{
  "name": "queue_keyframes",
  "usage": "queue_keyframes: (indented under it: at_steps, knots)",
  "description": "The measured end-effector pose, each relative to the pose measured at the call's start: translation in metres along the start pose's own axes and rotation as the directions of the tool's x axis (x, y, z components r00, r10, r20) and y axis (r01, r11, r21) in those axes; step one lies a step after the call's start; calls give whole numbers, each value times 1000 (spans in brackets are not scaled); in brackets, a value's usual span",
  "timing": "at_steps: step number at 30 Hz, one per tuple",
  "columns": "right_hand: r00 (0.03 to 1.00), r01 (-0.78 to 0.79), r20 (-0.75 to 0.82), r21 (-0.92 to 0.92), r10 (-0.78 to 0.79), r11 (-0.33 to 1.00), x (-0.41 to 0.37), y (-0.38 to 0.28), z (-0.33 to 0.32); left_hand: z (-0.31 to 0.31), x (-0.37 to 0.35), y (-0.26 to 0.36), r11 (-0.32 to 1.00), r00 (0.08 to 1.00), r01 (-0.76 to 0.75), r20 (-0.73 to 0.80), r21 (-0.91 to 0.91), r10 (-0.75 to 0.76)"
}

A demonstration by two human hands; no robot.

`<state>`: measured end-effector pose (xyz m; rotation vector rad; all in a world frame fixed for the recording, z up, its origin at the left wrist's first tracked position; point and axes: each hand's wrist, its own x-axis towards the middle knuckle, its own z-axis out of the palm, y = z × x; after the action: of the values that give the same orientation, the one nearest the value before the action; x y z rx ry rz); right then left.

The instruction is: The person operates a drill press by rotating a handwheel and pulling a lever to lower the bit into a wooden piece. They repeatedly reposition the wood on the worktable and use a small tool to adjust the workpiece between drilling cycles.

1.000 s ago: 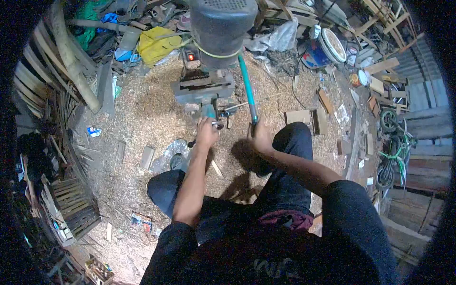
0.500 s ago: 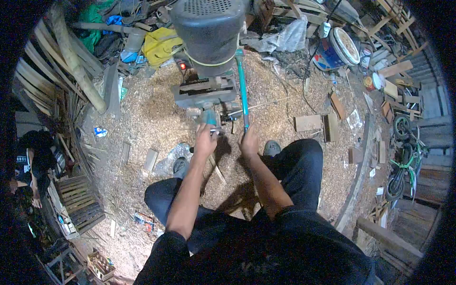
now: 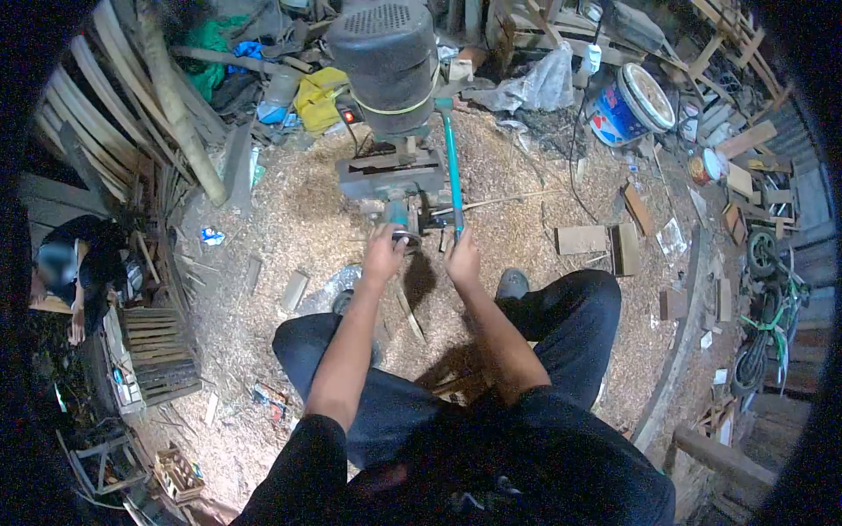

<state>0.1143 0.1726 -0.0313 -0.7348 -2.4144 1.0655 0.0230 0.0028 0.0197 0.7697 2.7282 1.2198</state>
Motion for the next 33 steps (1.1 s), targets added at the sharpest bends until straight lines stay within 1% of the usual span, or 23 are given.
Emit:
queue_keyframes:
  at_steps: [1, 2, 4, 6, 7, 8, 10, 11, 12, 14, 16, 17, 19, 22, 23, 24, 25, 26, 27, 28, 30, 31, 33]
  knots:
    - [989, -77, 124, -14, 78, 997, -2, -28, -28, -3, -7, 9, 999, 1000, 16, -13, 29, -16]
    - [998, 47, 38, 65, -49, 997, -3, -53, -51, -4, -9, 10, 1000, 999, -22, -41, 20, 23]
    - [949, 301, -153, 185, -276, 935, -6, -96, -93, 6, -19, -2, 996, 991, -93, -94, 5, 93]
    - [882, 464, -98, 15, -461, 886, 6, -139, -143, 1, -19, -7, 998, 997, -63, -38, -16, 62]
    - [869, 493, -92, 63, -486, 868, 20, -155, -161, -3, -21, -7, 998, 998, -57, -16, -14, 57]
    - [855, 519, -88, 109, -512, 848, 38, -172, -179, -5, -22, -8, 998, 998, -53, 21, -41, 54]
    - [940, 274, 141, 237, -312, 932, 64, -234, -232, -11, -25, -10, 995, 995, -39, 93, -94, 48]
    - [931, 345, -5, 328, -364, 879, 82, -249, -236, -25, -31, 8, 992, 994, 37, 110, -125, -23]
    - [906, 422, -154, 404, -394, 812, 101, -262, -238, -23, -34, 4, 993, 992, 59, 113, -100, -48]
    - [831, 556, -270, 423, -487, 715, 132, -283, -241, -17, -40, -7, 993, 988, 104, 118, -51, -97]
    - [715, 693, -429, 329, -553, 641, 177, -277, -227, -27, -45, 2, 990, 977, 125, 169, 58, -133]
    - [644, 752, -499, 271, -580, 601, 188, -270, -220, -28, -47, 4, 983, 974, 158, 151, 95, -171]
    - [766, 639, -331, 301, -551, 707, 179, -249, -220, -26, -49, 8, 961, 962, 225, 118, 162, -245]
    - [860, 501, -83, 320, -503, 804, 148, -198, -206, -34, -45, 27, 960, 947, 276, 157, 54, -281]
    - [899, 412, 19, 306, -438, 859, 141, -169, -189, -45, -46, 45, 913, 896, 403, 230, -64, -380]
    - [923, 320, 121, 282, -365, 904, 134, -139, -170, -33, -44, 32, 939, 933, 340, 140, -44, -331]
    - [925, 156, 308, 228, -224, 961, 122, -114, -160, -14, -41, 7, 961, 960, 276, 48, -17, -274]
    - [877, -2, 475, 143, -67, 990, 111, -86, -148, -4, -39, -8, 977, 977, 212, -40, 19, -211]
    - [876, 157, 473, -93, -95, 983, 105, -39, -119, -4, -35, -8, 961, 961, 275, 0, 29, -276]
    - [869, 301, 480, -323, -119, 898, 100, -4, -96, -4, -33, -10, 978, 977, 208, -48, 23, -206]
    - [814, 315, 541, -105, -211, 943, 80, -25, -92, 1, -32, -16, 997, 988, 79, -132, 16, -76]
    - [786, 311, 560, 7, -261, 950, 72, -31, -87, 4, -26, -22, 993, 985, 122, -122, -10, -122]
    - [799, 311, 541, 3, -263, 950, 71, -33, -79, 6, -18, -26, 978, 976, 204, -71, -31, -206]
